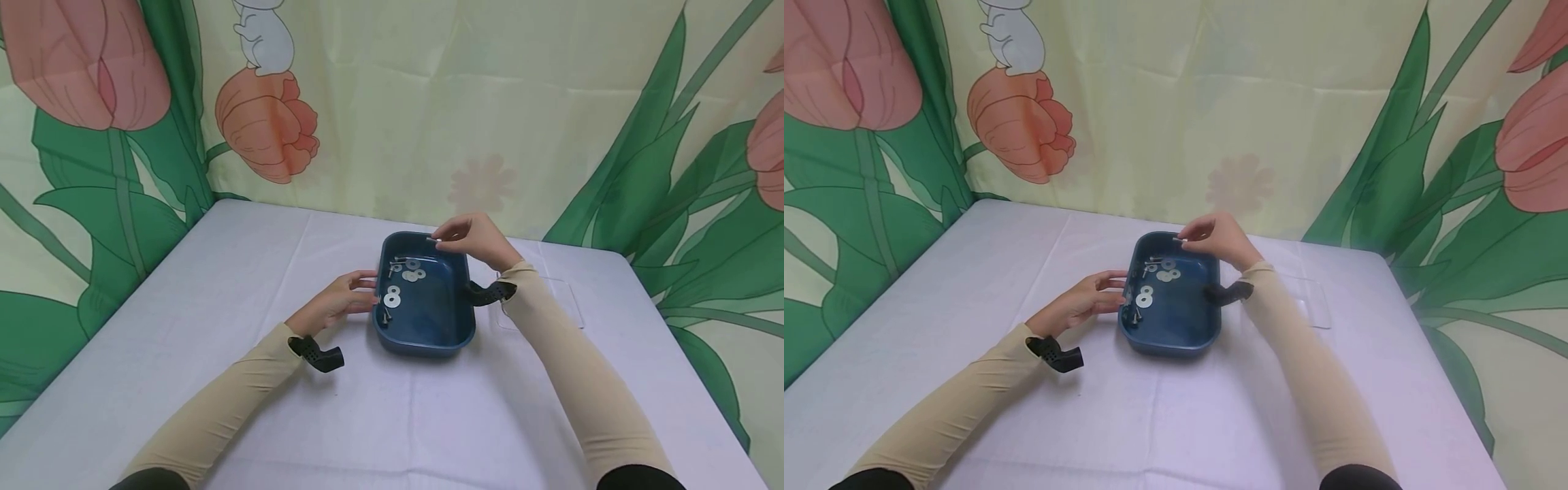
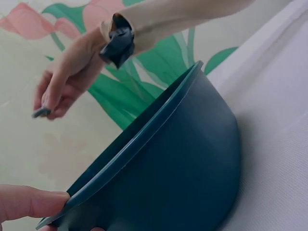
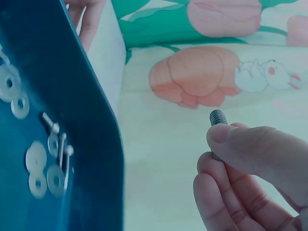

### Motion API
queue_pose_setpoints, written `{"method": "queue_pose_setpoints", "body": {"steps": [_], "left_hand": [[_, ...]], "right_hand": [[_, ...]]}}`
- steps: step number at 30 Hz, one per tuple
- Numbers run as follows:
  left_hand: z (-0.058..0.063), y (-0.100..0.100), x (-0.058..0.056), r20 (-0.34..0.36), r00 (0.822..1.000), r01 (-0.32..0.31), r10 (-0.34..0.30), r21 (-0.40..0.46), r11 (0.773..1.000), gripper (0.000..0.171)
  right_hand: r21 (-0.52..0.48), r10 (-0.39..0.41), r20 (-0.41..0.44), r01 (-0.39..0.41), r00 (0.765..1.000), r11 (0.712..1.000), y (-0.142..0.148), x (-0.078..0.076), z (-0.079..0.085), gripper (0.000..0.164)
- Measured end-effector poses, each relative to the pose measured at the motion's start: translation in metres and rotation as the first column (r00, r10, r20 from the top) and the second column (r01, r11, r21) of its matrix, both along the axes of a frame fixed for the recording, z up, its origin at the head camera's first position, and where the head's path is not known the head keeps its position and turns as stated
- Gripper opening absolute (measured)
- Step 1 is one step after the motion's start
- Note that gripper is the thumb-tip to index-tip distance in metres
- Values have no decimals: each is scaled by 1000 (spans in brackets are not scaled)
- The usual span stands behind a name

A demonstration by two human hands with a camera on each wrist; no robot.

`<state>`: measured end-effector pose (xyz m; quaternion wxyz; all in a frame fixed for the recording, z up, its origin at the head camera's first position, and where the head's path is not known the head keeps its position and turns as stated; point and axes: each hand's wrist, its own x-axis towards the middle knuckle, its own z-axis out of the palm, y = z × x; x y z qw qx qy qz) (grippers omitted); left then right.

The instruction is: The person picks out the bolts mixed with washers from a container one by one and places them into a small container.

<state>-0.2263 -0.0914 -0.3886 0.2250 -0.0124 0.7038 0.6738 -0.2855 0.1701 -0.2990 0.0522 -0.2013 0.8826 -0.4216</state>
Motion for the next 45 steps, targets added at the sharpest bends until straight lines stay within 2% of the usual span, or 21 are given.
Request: {"method": "queue_pose_setpoints", "body": {"steps": [6,14,26,36,45], "left_hand": [[1,-1,0,-4,1000,7,-6,12,1000,61],[2,-1,1,-4,1000,17,-17,23,1000,61],[-1,-1,0,-5,1000,19,-19,19,1000,61],[3,-1,2,-15,1000,17,-17,27,999,61],[2,-1,3,-21,999,26,-26,20,999,60]], "right_hand": [[25,-48,2,48,999,999,32,15,12,21],[54,-104,11,103,995,993,78,37,14,24],[194,-203,9,197,979,961,143,62,-1,34],[213,-250,15,241,968,947,184,71,-24,40],[214,-281,47,265,959,940,203,74,-39,44]]}}
